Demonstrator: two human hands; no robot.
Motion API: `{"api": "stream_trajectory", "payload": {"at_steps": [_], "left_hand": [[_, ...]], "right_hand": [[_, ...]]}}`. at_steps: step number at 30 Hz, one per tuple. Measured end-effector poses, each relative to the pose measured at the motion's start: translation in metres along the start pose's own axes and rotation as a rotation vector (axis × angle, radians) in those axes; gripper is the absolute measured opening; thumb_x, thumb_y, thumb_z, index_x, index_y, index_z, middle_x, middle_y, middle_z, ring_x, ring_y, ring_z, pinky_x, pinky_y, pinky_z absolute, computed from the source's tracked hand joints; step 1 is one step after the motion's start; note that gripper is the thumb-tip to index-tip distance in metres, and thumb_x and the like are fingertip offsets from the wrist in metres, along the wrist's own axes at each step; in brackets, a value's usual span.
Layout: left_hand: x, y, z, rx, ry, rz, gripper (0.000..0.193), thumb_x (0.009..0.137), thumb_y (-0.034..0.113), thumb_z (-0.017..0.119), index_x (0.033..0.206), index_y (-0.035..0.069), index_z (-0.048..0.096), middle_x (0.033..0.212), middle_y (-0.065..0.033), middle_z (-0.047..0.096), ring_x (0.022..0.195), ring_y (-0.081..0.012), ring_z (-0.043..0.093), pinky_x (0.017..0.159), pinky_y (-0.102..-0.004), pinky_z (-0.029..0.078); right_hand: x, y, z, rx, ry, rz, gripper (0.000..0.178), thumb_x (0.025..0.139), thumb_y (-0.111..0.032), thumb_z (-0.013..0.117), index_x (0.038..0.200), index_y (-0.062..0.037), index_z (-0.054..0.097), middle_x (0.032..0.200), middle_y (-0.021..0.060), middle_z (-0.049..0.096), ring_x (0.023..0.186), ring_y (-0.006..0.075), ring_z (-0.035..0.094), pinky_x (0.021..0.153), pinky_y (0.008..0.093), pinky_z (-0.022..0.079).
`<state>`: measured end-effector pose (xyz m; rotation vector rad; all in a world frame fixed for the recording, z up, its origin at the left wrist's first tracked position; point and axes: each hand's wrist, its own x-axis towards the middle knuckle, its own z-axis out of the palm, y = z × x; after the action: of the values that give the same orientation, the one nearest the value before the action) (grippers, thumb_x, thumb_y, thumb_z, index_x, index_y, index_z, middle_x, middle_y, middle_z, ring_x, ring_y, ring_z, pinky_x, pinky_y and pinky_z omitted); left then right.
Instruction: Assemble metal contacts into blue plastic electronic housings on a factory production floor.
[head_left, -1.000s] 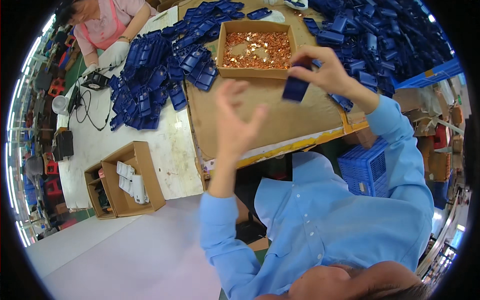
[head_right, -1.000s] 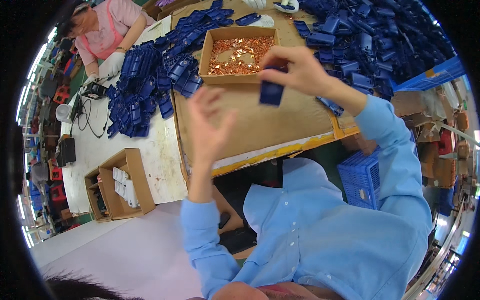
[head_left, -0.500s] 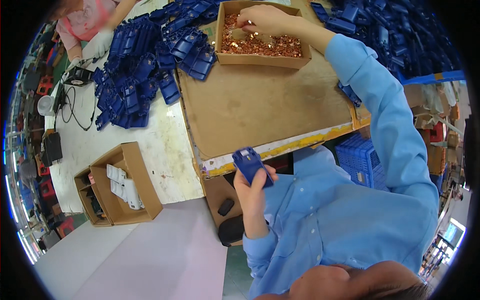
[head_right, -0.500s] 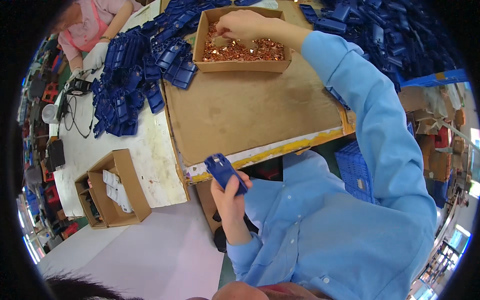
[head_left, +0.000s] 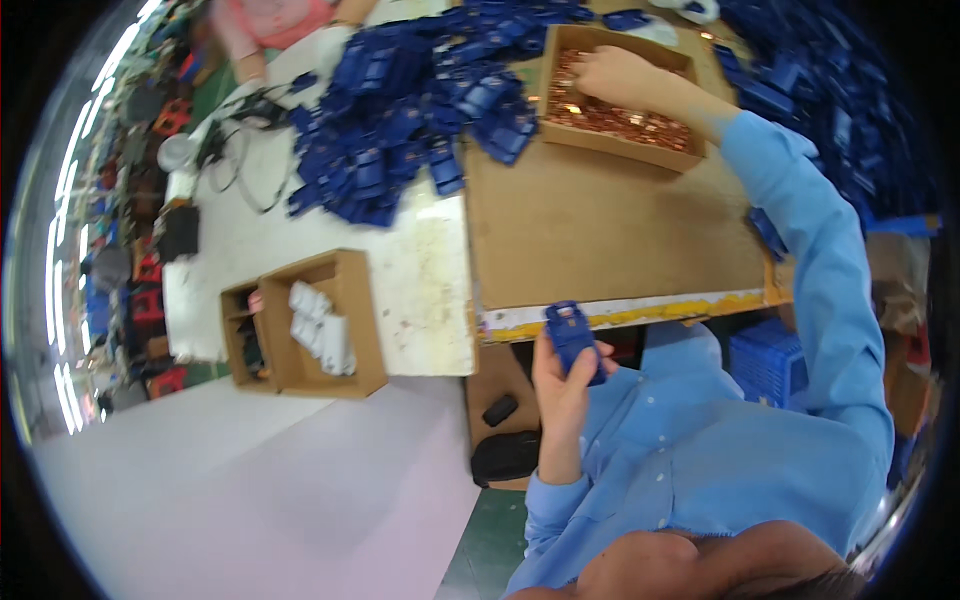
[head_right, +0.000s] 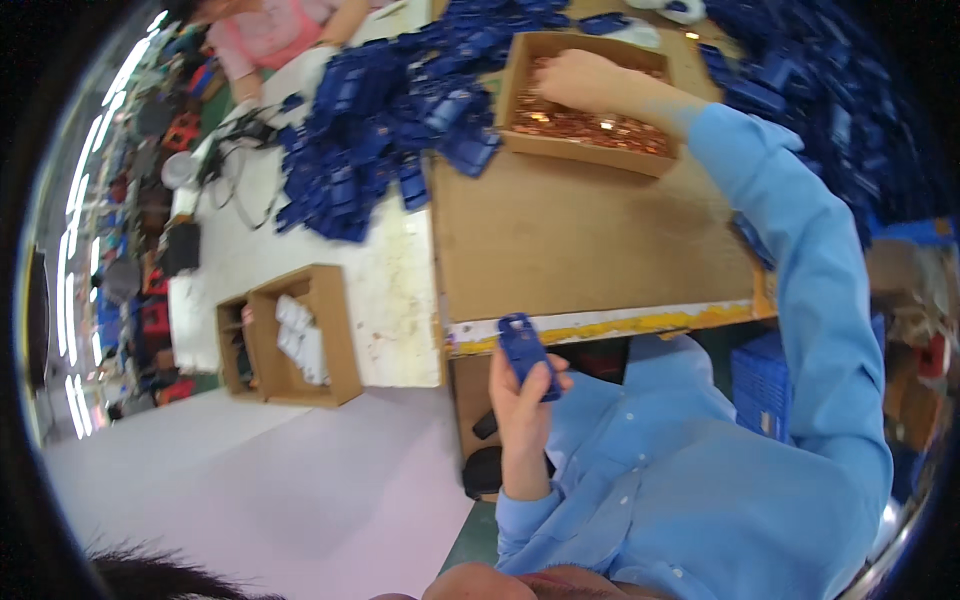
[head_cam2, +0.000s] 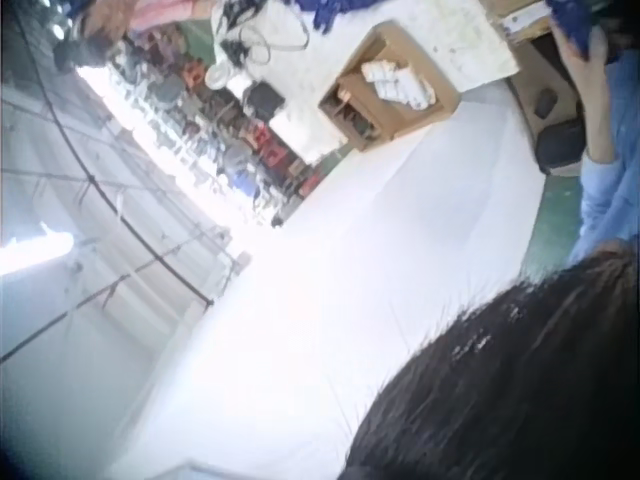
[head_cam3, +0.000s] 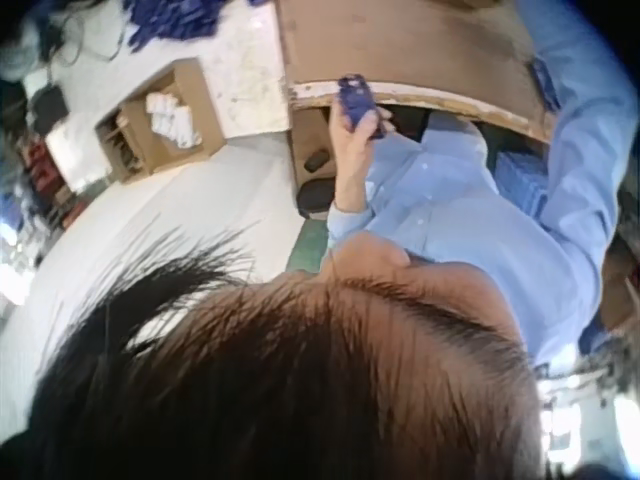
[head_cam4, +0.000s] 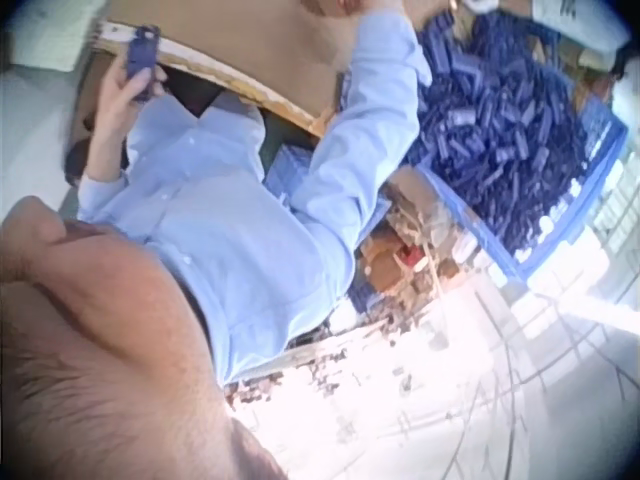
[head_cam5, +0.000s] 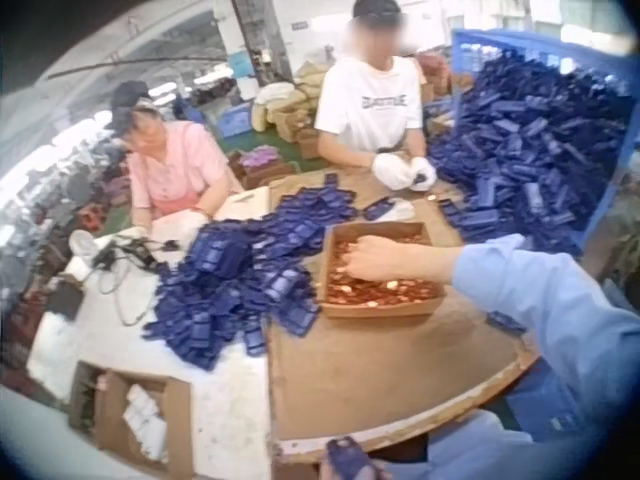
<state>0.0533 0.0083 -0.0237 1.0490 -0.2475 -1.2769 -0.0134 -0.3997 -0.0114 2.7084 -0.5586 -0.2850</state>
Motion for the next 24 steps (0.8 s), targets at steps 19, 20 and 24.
{"api": "stream_trajectory", "payload": {"at_steps": [19,20,24], "left_hand": [[-0.007,0.009,0.019,0.037,-0.061,0.135,0.074,0.089,0.005,0.065,0.149,0.006,0.023,0.109,-0.0115,0.060,0.087,-0.0171,0.064,0.080,-0.0312,0.053],[-0.006,0.009,0.021,0.080,-0.080,0.163,0.071,0.089,0.004,0.065,0.148,0.005,0.025,0.111,-0.0110,0.059,0.088,-0.0170,0.064,0.081,-0.0313,0.053],[-0.004,0.009,0.040,0.205,-0.123,0.227,0.062,0.088,0.002,0.063,0.143,0.003,0.033,0.114,-0.0093,0.056,0.090,-0.0157,0.062,0.082,-0.0316,0.053]], "right_hand": [[-0.045,-0.017,-0.041,0.367,0.381,0.101,0.017,0.084,-0.002,0.051,0.101,-0.0024,0.050,0.095,0.0155,0.058,0.093,0.0334,0.058,0.079,0.0435,0.045],[-0.059,-0.021,-0.050,0.398,0.419,0.092,0.017,0.084,-0.003,0.051,0.101,-0.0020,0.049,0.094,0.0154,0.058,0.092,0.0335,0.058,0.078,0.0437,0.045],[-0.126,-0.067,-0.107,0.574,0.502,0.126,0.008,0.087,-0.008,0.053,0.092,-0.0047,0.048,0.083,0.0180,0.055,0.082,0.0385,0.056,0.071,0.0471,0.042]]}}
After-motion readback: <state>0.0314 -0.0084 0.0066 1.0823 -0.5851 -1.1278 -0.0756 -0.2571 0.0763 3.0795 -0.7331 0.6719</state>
